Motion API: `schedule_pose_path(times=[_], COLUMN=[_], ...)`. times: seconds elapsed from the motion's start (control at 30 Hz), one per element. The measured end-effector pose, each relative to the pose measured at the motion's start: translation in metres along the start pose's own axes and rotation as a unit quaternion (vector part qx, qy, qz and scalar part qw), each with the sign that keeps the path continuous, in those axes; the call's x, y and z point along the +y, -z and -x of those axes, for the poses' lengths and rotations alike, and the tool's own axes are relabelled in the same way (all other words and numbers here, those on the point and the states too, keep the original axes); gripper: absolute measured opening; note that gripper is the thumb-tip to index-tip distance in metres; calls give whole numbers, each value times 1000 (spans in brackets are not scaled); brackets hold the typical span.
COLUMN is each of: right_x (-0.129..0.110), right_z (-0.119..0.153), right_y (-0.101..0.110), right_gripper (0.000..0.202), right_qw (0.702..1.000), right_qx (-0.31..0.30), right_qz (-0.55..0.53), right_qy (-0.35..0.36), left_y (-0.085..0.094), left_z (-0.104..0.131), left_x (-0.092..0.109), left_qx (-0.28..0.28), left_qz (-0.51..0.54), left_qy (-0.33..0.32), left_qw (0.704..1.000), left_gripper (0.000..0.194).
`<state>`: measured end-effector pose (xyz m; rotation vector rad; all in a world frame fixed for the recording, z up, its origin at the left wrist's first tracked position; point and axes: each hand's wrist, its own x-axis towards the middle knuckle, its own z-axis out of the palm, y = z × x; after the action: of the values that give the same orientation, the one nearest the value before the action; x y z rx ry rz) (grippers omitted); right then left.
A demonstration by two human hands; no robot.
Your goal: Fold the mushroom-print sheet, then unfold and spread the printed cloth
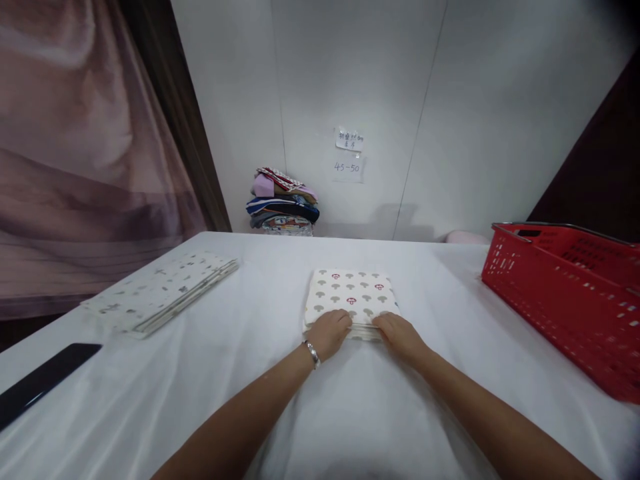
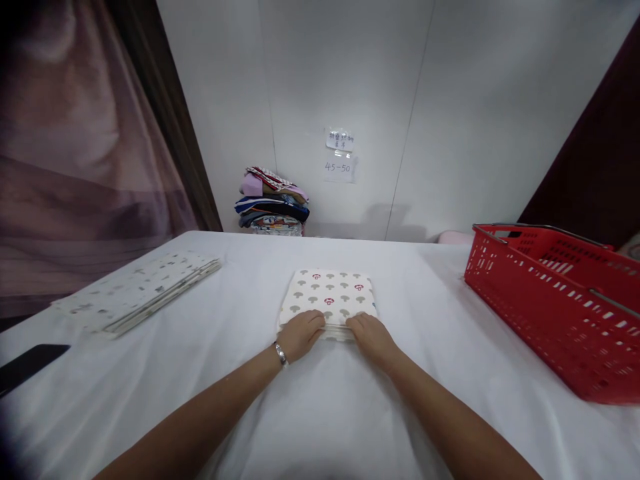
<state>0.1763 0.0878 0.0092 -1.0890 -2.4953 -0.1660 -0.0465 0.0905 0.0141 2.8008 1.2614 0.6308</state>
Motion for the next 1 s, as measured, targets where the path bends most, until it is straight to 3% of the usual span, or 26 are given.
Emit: schedule_pose_path(times=[0.33,0.63,1.0], right_x=[-2,1,0], right_z=[0,-3,6], right_y=[10,6,0], right_gripper=[16,26,23], right_qw=[999,999,998], right_qx=[-28,-3,41], right_qz=[-43,1,5], right_qy=[-8,36,54], left_y=[-7,-2,-9], left_z=[2,-6,6], left_x=[-4,1,-2], left_qx=[-11,-46,-6], left_qz=[-64,-102,-82], left_qy=[-5,-2,-6], left_qw=[998,994,997], left_gripper=[21,31,29])
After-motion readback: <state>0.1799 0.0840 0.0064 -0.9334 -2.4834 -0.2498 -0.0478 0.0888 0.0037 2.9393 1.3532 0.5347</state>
